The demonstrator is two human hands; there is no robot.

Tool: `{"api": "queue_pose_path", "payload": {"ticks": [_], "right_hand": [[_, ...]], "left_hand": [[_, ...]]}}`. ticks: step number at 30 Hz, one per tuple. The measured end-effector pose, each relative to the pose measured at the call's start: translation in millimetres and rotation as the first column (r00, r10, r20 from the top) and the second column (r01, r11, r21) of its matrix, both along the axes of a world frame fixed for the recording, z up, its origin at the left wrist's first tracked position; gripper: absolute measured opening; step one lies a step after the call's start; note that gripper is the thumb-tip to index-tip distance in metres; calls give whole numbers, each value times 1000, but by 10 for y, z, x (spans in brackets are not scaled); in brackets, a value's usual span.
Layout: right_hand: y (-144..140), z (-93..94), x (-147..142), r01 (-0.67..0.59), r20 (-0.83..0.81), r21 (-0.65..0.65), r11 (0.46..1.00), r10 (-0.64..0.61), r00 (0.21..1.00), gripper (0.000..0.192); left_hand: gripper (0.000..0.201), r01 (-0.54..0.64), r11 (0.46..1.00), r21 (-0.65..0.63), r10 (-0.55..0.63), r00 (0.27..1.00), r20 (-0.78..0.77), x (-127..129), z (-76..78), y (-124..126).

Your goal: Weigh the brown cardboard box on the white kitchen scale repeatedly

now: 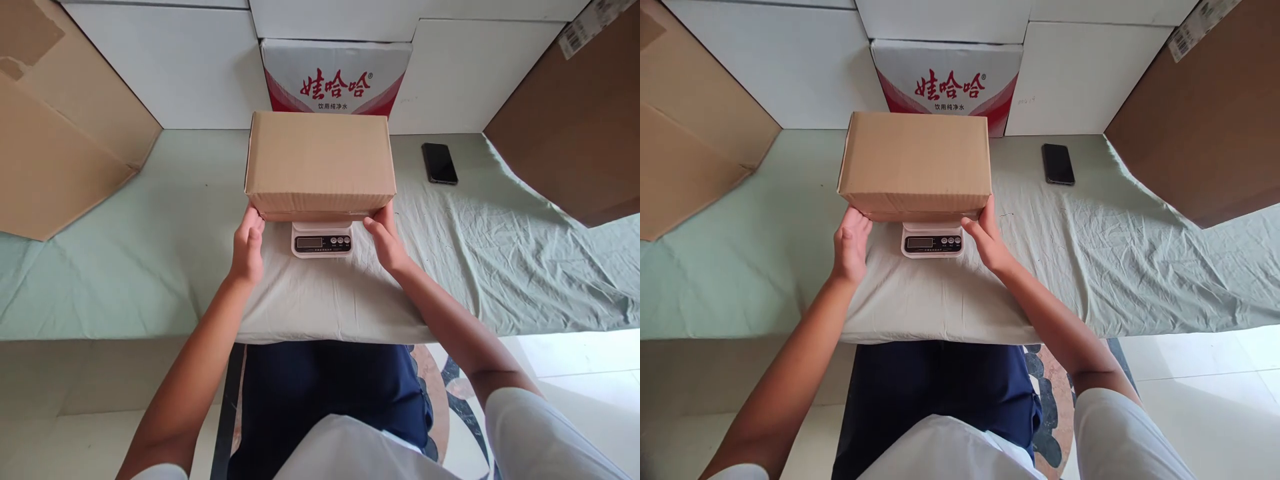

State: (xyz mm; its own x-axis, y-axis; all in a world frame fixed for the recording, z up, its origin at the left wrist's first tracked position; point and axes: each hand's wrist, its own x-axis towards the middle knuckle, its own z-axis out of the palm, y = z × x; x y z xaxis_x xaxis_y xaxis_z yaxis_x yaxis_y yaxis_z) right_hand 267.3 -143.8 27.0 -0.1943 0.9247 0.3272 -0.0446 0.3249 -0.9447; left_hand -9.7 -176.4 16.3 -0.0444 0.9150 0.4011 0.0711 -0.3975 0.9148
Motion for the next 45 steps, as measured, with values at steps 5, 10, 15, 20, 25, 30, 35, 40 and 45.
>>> {"api": "queue_pose_path", "payload": {"ticks": [5,10,15,20,25,30,35,40,45], "right_hand": [[35,-61,-19,-8,-15,-53,999,7,1000,80],[79,-86,-12,1,-16,-49,999,-2,1000,81],[75,-96,-16,-8,-37,-51,999,6,999,80],[61,-102,-4,13,-24,-62,998,-15,1000,78],[52,-97,8,17,-25,-61,998,-19,1000,77],[56,-77,3,11,-2,-40,999,-11,1000,78],[74,-95,17,0,10,-33,999,0,1000,80],[90,-128,27,0,-10,-31,1000,-1,1000,79],[134,-171,29,-7,-23,-16,1000,7,1000,79]], "left_hand": [[83,-23,999,-32,23,1000,1,11,-100,-24],[89,-55,996,-74,54,999,-6,18,-126,-6],[90,-31,997,-71,31,1000,-4,13,-112,2],[86,-5,999,-54,5,1000,-13,-5,-103,31],[89,-15,998,-68,13,999,-29,-24,-104,35],[86,0,999,-43,-1,1000,-27,-17,-105,30],[90,2,1000,-31,-3,999,-33,-37,-127,44],[89,13,1000,-24,-14,1000,-23,-6,-113,32],[92,21,999,-34,-21,1000,5,-31,-130,62]]}}
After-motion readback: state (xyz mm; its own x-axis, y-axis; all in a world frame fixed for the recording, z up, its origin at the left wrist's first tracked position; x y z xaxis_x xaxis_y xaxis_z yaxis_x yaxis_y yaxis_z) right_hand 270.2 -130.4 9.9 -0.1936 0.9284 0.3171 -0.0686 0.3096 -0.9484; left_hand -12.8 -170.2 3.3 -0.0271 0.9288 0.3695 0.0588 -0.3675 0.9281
